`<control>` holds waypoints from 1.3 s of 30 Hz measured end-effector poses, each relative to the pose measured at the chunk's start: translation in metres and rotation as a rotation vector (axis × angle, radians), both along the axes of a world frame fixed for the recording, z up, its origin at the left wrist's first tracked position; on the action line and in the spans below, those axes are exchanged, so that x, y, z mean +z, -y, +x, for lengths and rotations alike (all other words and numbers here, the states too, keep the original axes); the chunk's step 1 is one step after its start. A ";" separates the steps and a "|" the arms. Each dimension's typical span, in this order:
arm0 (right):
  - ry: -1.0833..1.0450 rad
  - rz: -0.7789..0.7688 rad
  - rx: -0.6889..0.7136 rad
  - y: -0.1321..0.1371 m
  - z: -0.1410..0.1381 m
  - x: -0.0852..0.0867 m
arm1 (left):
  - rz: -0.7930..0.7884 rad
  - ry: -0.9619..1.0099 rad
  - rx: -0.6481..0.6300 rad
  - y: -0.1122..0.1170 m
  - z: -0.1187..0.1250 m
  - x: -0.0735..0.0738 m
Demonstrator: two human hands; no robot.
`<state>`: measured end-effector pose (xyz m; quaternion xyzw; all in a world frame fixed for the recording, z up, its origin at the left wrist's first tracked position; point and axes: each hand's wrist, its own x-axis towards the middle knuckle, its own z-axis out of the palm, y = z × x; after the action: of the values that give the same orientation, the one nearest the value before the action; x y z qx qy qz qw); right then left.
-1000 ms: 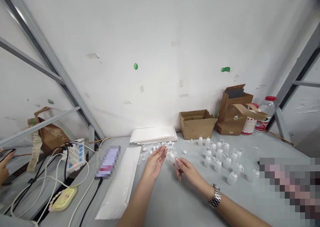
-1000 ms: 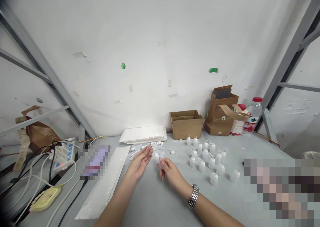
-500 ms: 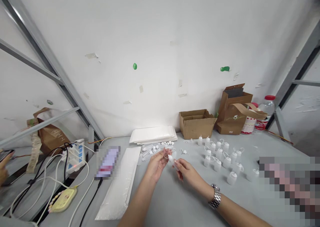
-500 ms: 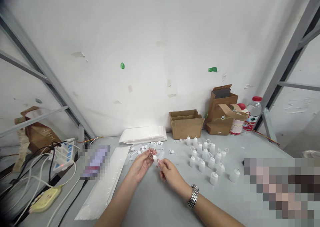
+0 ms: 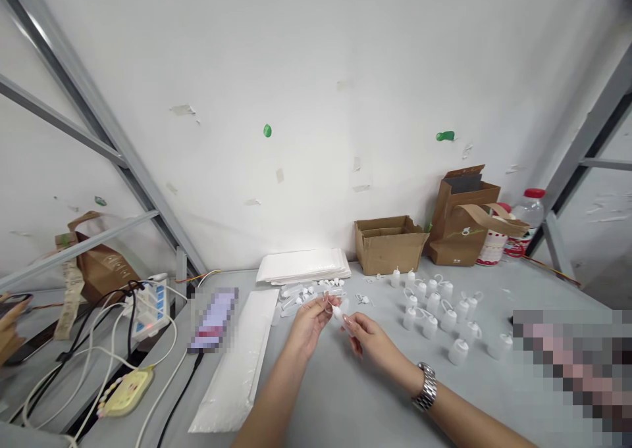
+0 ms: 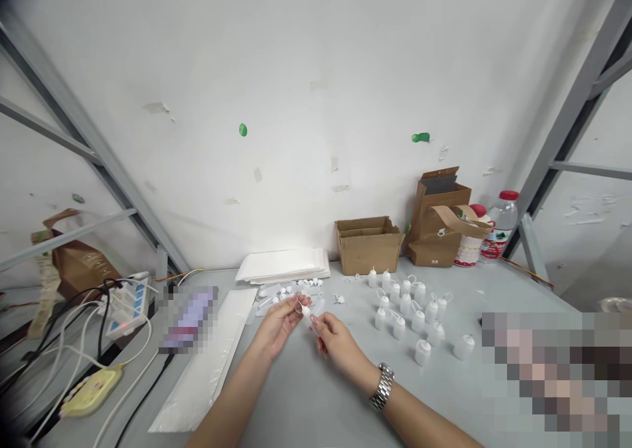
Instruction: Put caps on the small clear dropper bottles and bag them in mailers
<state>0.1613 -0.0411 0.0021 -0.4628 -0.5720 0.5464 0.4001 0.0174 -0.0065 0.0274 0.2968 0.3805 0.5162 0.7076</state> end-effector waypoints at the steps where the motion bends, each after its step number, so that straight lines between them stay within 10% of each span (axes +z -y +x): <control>1: 0.008 0.005 -0.004 0.000 0.000 0.000 | 0.005 -0.013 0.001 0.000 0.000 0.000; 23: 0.021 0.099 0.055 0.003 -0.003 0.002 | 0.235 -0.355 -0.036 0.004 0.010 -0.010; 39: 0.222 0.274 -0.133 -0.004 0.010 -0.007 | 0.137 -0.169 0.141 -0.001 0.009 -0.009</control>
<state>0.1709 -0.0369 -0.0047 -0.4981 -0.6500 0.3814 0.4289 0.0264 -0.0052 0.0182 0.3594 0.4228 0.5625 0.6129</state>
